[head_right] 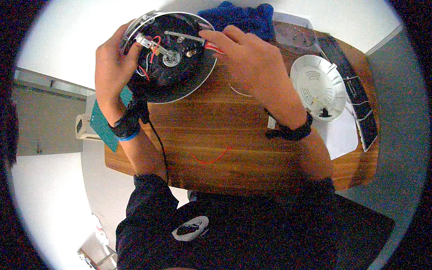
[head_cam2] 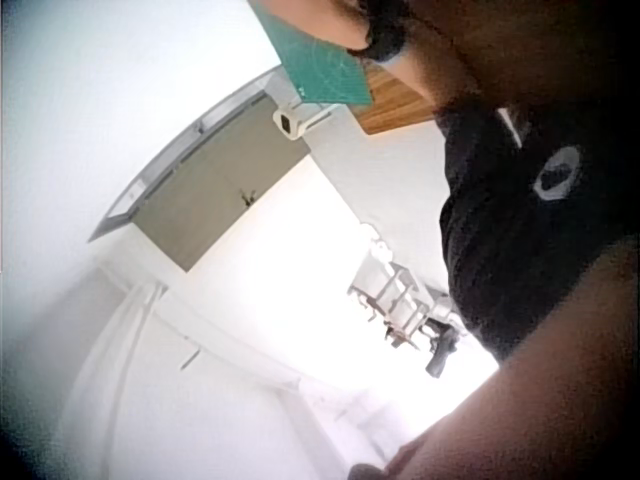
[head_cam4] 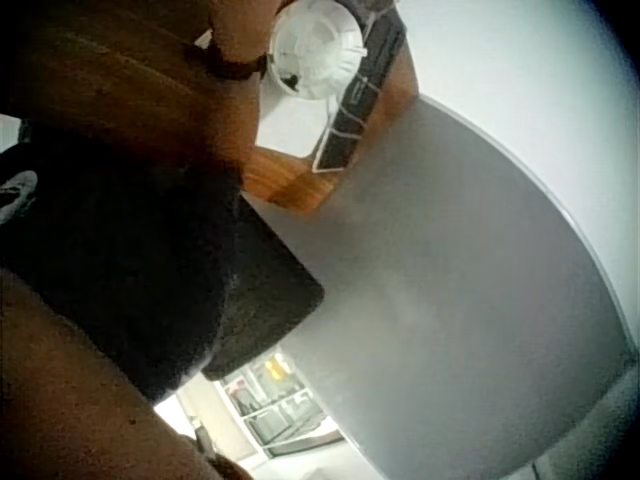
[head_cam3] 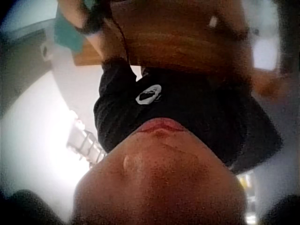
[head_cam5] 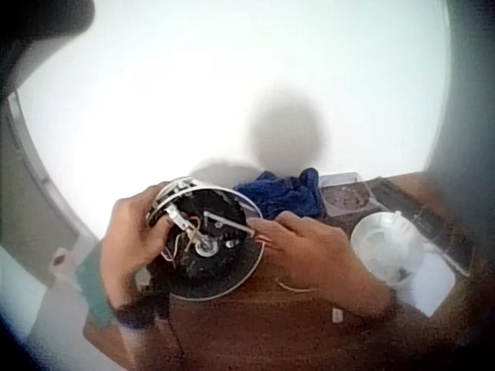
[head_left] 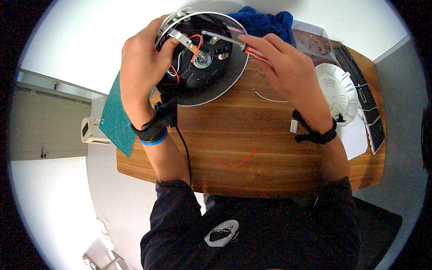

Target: The person works on the internal wiring of a white ceiling light fixture, using a screwdriver to tighten connections and adjusting wires by hand. The person manipulates red and white wires and secures components inside the fixture housing.

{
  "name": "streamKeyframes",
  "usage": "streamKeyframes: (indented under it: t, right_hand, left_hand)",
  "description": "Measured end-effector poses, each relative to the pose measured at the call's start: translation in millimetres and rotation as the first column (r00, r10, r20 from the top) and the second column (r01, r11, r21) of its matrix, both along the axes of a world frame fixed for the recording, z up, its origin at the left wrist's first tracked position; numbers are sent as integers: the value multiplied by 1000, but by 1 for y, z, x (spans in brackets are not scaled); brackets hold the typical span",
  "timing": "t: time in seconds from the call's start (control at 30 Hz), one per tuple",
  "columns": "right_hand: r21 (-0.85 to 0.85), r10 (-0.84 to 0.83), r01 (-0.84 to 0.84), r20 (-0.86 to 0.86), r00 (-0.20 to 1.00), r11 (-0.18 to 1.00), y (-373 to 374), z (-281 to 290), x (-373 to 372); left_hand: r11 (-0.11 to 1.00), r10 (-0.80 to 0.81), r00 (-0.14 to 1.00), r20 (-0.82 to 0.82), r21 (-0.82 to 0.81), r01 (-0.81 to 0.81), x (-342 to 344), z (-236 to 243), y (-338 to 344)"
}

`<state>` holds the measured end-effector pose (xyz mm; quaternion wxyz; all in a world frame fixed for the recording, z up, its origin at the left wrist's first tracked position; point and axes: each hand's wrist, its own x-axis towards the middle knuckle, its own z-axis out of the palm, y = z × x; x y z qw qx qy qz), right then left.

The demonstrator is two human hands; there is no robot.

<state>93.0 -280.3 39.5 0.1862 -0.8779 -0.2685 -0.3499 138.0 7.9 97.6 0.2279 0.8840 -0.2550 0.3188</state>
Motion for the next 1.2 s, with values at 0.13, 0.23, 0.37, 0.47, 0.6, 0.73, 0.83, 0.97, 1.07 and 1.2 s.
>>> streamKeyframes:
  t: [0.13, 0.23, 0.37, 0.47, 0.6, 0.73, 0.83, 0.97, 1.07, 1.2]
  right_hand:
    - [69, 13, -16, 47, 999, 997, 19, 1, 7]
    - [99, 55, -60, 51, 997, 993, 25, 6, 12]
    - [128, 50, -47, -21, 999, 991, 21, 18, 11]
    - [130, 65, -61, -20, 998, 990, 15, 17, 18]
    - [121, 41, -38, -19, 999, 992, 29, 24, 28]
    - [132, 63, -62, -4, 998, 989, 43, 26, 39]
    - [145, 76, -71, -29, 997, 987, 49, 21, 45]
    - [123, 93, -91, -12, 996, 988, 53, 17, 55]
    - [113, 90, -84, -45, 995, 990, 53, 17, 57]
    - [135, 88, -77, -73, 993, 988, 50, 15, 58]
  left_hand:
    - [999, 31, 1000, 2, 13, -31, -1, 2, -1]
    - [999, 48, 999, -1, -14, -48, -2, 3, 0]
    - [997, 62, 998, -17, -54, -63, 1, 2, 9]
    - [996, 58, 998, -26, -67, -59, 3, -2, 11]
    - [994, 96, 994, -46, -51, -98, 0, 2, 7]
    - [994, 13, 1000, -1, -111, -13, 5, -3, 6]
    - [995, 80, 997, -11, -61, -81, 2, 0, 6]
    - [994, 101, 994, 30, -52, -99, 7, 0, 11]
    - [993, 104, 994, 25, -63, -102, 6, -1, 9]
    - [989, 136, 991, 7, -64, -136, 5, 0, 9]
